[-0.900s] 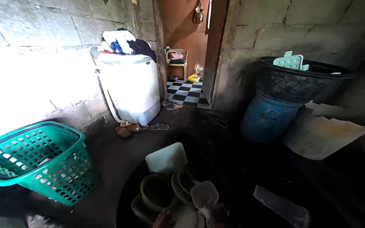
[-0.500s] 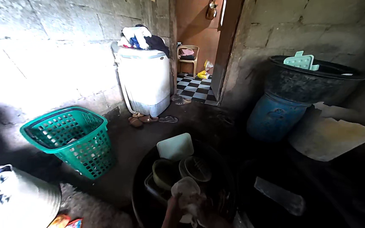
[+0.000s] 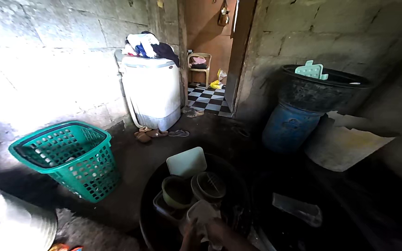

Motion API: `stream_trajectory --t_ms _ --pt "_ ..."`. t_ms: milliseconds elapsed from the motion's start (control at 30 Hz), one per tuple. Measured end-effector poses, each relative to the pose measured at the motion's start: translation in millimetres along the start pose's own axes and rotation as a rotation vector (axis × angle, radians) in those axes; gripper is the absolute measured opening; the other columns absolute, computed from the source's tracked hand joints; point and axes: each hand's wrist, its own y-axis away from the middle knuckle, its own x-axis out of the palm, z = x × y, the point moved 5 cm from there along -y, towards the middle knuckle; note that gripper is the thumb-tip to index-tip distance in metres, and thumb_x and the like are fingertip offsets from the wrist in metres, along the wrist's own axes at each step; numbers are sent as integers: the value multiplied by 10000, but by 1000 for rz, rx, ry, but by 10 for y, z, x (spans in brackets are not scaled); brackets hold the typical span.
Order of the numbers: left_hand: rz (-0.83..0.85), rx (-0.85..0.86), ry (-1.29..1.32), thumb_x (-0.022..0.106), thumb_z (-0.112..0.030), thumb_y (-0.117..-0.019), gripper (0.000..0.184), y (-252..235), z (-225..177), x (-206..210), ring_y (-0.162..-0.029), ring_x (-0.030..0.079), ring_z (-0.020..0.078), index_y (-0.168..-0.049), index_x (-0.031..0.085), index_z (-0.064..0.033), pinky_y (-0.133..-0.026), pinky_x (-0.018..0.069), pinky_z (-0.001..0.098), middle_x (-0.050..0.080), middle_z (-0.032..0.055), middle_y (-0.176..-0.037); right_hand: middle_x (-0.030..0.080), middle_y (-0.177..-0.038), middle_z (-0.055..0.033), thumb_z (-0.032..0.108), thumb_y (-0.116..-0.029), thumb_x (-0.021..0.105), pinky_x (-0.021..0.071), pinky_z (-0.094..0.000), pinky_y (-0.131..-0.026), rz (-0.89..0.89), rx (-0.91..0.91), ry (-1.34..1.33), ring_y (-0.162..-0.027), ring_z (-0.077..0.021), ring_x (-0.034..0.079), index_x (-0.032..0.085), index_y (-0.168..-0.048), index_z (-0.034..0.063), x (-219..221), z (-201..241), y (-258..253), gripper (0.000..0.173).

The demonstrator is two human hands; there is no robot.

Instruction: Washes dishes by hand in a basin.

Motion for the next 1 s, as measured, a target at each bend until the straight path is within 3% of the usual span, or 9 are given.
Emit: stream_trajectory --t_ms 133,267,367,467,567,667,767,867,1000 --pt "-4 2 -27 422 -260 -1109 441 -185 87 -101 -880 601 277 -1382 429 87 -782 527 456 600 244 -1110 539 -1432 -318 143 -1027 598 393 -632 -1113 94 -97 -70 -1343 -476 518 475 -1474 -36 68 52 -31 498" --pt "46 -53 -84 422 -298 -1110 486 -172 -47 -180 -949 642 352 -1425 408 71 -805 542 525 613 285 -1174 560 -1433 -283 126 -1006 628 372 -638 -1137 2 -106 3 -1351 -474 511 547 -1461 52 48 -260 -75 468" --pt "83 -70 -137 453 -311 -1097 490 -162 -141 -212 -1001 636 364 -1443 423 35 -825 530 544 603 278 -1239 553 -1453 -263 95 -1035 556 364 -629 -1147 -80 -128 100 -1369 -458 501 553 -1454 48 -41 -443 -30 421" --pt "42 -68 33 494 -313 -1074 494 -187 -150 -150 -1131 581 383 -1462 428 -15 -884 502 577 543 264 -1354 595 -1396 -256 112 -1023 581 387 -609 -1130 -149 -130 21 -1324 -431 543 585 -1414 31 -59 -406 22 399" --pt "23 76 231 493 -258 -1068 499 -124 -64 -17 -1121 581 359 -1500 377 -35 -887 507 531 530 260 -1373 499 -1482 -307 161 -1026 605 326 -598 -1180 -110 -106 -52 -1409 -460 448 494 -1465 -55 -37 -159 115 502" --pt "-41 190 204 514 -197 -1066 476 -65 -8 27 -997 610 287 -1455 386 48 -865 530 459 581 261 -1242 555 -1402 -328 161 -1045 569 397 -626 -1112 -66 -183 -13 -1336 -481 517 558 -1371 -90 10 105 98 413" --pt "-152 72 85 475 -292 -1089 464 -119 -18 -79 -849 586 275 -1387 434 62 -737 521 435 583 240 -1102 547 -1420 -321 180 -1041 587 371 -623 -1133 18 -224 5 -1349 -474 509 519 -1438 -53 20 90 92 465" --pt "-120 -22 46 458 -322 -1092 506 -193 -54 -164 -1063 600 430 -1428 439 55 -838 517 598 564 325 -1283 554 -1428 -307 120 -1011 615 367 -659 -1125 23 -188 90 -1347 -489 510 508 -1487 34 -76 -46 103 495" --pt "-40 -71 59 468 -301 -1076 476 -196 -106 -137 -1079 598 411 -1435 445 11 -826 519 592 565 291 -1303 502 -1509 -259 68 -1039 532 334 -633 -1161 -45 -157 199 -1407 -464 457 503 -1493 39 -215 -135 97 455"
